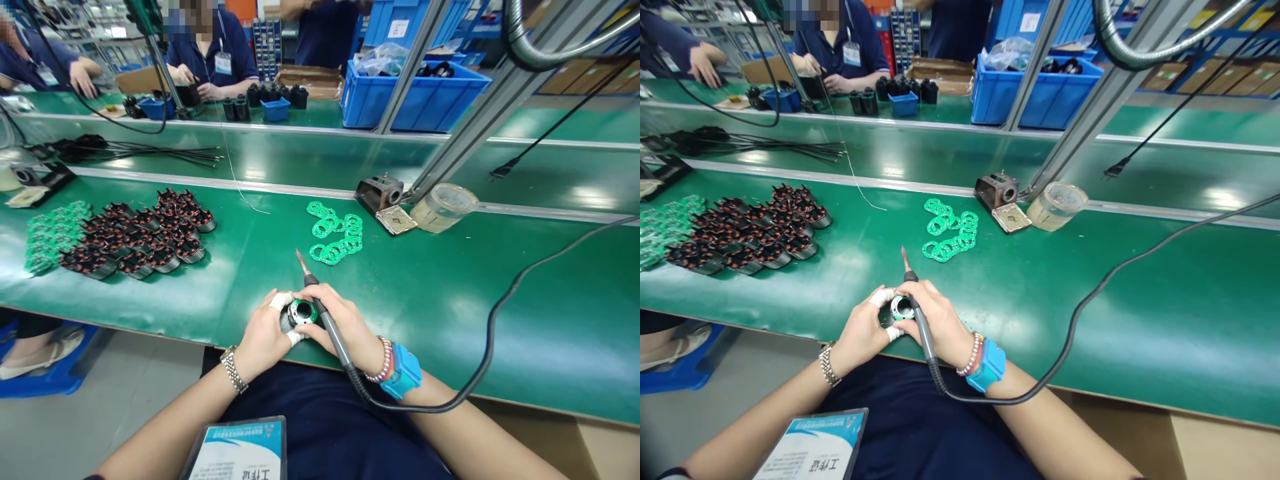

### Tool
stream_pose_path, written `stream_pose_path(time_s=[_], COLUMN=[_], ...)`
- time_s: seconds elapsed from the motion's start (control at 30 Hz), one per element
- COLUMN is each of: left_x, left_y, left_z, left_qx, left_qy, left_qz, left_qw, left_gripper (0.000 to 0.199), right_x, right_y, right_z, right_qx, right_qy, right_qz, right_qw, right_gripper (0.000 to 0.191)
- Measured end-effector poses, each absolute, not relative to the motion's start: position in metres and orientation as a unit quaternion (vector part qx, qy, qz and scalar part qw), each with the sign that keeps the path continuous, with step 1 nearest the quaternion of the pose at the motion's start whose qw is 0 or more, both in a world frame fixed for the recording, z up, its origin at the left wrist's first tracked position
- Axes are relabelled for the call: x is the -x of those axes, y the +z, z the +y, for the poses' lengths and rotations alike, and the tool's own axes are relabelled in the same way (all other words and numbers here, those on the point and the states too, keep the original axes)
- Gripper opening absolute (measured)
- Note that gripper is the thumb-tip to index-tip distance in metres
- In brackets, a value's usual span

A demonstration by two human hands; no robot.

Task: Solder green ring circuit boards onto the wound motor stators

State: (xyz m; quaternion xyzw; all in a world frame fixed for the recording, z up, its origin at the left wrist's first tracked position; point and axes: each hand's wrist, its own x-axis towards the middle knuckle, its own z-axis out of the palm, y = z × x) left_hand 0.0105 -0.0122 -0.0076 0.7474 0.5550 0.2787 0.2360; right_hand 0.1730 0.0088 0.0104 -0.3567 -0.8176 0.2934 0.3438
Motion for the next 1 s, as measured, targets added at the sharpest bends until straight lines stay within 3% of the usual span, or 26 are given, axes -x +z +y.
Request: stream_pose_path(time_s=[0.07, 0.17, 0.37, 1.0], left_x=[-0.01, -0.009, -0.012, -0.014], left_y=[-0.007, -0.006, -0.008, -0.011], left_z=[-0.014, -0.017, -0.016, -0.015], left_qx=[-0.739, -0.74, -0.72, -0.678], left_qy=[0.284, 0.299, 0.349, 0.364], left_qz=[0.56, 0.541, 0.539, 0.56], left_qw=[0.243, 0.265, 0.263, 0.306], left_gripper=[0.053, 0.078, 0.04, 0.042], right_x=[-0.179, -0.194, -0.202, -0.192], right_y=[0.012, 0.012, 0.003, -0.002], right_z=[0.005, -0.006, -0.028, -0.022], right_qx=[0.356, 0.403, 0.426, 0.435], right_qy=[0.282, 0.236, 0.235, 0.327], right_qz=[-0.815, -0.791, -0.778, -0.744], right_qw=[0.36, 0.395, 0.397, 0.387], right_gripper=[0.046, 0.033, 0.027, 0.028])
